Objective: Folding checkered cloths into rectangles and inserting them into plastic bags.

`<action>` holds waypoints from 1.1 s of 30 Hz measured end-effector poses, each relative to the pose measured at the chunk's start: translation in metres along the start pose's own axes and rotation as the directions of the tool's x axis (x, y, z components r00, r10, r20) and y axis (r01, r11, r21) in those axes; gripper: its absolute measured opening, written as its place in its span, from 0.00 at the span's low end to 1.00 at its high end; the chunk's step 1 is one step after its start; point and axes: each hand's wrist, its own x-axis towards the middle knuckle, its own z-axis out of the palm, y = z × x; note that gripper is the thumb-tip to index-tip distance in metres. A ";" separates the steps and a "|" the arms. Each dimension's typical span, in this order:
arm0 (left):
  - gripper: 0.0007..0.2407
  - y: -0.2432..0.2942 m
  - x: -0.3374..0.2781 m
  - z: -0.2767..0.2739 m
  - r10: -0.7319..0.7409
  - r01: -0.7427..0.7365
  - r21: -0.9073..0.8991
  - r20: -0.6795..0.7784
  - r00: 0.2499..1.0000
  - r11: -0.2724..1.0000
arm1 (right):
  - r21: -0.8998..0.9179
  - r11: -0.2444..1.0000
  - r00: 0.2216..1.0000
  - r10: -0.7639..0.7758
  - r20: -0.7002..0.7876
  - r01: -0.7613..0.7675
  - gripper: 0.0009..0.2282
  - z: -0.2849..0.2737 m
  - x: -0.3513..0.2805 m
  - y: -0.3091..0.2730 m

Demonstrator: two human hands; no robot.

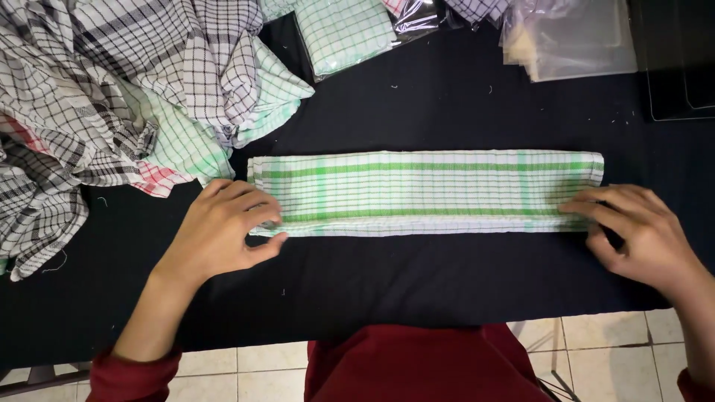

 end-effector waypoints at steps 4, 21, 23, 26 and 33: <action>0.06 0.021 0.043 0.028 0.044 -0.053 -0.066 -0.136 0.990 0.996 | 0.242 0.970 0.998 0.026 -0.060 -0.011 0.16 -0.007 0.055 -0.038; 0.40 0.095 0.093 0.084 -0.190 0.227 -0.267 0.157 0.969 0.937 | 0.221 0.972 0.971 0.029 0.237 -0.083 0.36 0.037 0.115 -0.094; 0.38 0.078 0.074 0.081 -0.298 0.327 -0.159 0.183 0.937 0.931 | 0.128 0.974 0.968 0.163 0.189 -0.189 0.35 0.046 0.092 -0.063; 0.34 0.049 0.049 0.066 -0.531 0.546 0.043 0.308 0.790 0.837 | 0.001 0.926 0.875 0.357 0.325 -0.378 0.37 0.024 0.074 -0.028; 0.34 0.033 0.025 0.061 -0.538 0.556 -0.045 0.193 0.820 0.830 | 0.105 0.864 0.831 0.430 0.354 -0.492 0.36 0.009 0.074 -0.027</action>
